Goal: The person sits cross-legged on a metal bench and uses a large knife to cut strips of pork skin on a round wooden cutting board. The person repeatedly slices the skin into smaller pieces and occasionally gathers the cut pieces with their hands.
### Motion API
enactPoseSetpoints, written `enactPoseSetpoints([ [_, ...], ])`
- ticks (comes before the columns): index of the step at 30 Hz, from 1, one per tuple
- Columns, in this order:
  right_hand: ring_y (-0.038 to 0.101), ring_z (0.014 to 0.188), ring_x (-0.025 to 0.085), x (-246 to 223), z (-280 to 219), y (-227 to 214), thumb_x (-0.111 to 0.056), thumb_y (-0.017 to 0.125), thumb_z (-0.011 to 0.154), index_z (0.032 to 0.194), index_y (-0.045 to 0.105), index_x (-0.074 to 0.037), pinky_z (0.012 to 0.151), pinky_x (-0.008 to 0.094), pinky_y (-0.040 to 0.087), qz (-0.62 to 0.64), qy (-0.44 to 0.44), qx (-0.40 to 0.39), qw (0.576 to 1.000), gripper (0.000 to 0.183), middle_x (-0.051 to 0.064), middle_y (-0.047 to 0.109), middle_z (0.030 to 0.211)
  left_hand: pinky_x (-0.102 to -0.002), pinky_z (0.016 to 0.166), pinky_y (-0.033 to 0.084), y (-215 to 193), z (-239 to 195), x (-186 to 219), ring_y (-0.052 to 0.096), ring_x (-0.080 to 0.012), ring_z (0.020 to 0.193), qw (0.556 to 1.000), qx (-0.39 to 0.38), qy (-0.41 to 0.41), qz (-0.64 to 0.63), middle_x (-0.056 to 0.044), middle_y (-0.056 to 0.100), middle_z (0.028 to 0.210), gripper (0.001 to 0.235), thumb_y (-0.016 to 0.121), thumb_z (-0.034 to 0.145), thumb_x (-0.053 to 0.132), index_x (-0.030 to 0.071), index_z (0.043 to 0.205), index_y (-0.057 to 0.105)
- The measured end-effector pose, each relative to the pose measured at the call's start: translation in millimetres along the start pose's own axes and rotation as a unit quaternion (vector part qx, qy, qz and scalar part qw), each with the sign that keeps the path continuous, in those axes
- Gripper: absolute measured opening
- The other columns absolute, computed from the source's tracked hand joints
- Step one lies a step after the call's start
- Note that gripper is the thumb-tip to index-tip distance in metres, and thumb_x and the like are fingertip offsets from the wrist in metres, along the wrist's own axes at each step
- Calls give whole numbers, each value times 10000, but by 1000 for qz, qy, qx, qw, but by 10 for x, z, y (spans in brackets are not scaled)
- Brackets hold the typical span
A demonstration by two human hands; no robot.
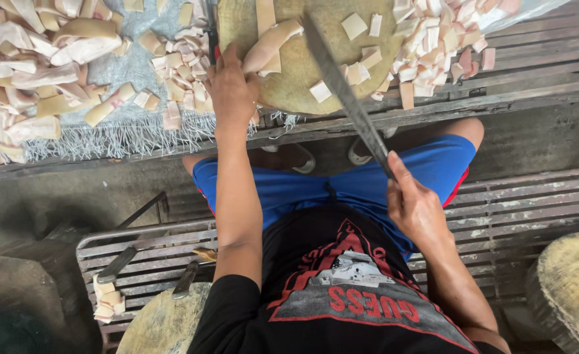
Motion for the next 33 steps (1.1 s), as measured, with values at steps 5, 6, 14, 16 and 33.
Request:
enactPoseSetpoints([
  [5,685,723,469,234,162,87,-44,633,953,1513,492,-111,660,539,540,-30,38,-53,997,581,292,697,846,-496,831,575,-52,60,-143,717,-363,937,979,-57,-24,-192,-174,745,1040,301,736,921,158,4,1179,722],
  [6,678,731,479,324,258,97,-44,633,963,1521,485,-96,665,547,534,-47,41,-36,997,579,298,693,853,-469,781,565,-45,80,-170,716,-323,850,962,-97,-57,-250,-169,750,978,267,729,937,145,-19,1147,746],
  [14,684,838,494,672,718,64,-10,598,994,1552,481,-66,738,540,538,-45,8,51,998,572,315,688,924,-346,837,617,2,124,737,723,-244,948,892,-86,-16,-443,-151,720,1199,320,644,988,47,29,1307,663],
  [16,707,845,471,736,679,82,-14,587,1004,1552,486,-80,746,504,556,-2,70,34,997,560,313,689,896,-388,1001,590,-103,-58,1111,708,-301,1169,932,-34,186,-310,-159,674,1335,407,611,983,-30,60,1378,651],
  [33,691,702,326,243,125,-188,79,582,1072,1567,397,-7,691,397,574,19,-74,211,975,535,187,701,902,-474,1053,456,-65,-582,998,534,-402,1208,954,-176,231,-71,-110,573,1426,550,742,885,135,138,1417,604],
])
Point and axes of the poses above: each hand's wrist, its own z-axis towards the middle knuckle, its own y-axis out of the palm, x = y × z, the point moved 7 cm from there along z, towards the middle knuckle
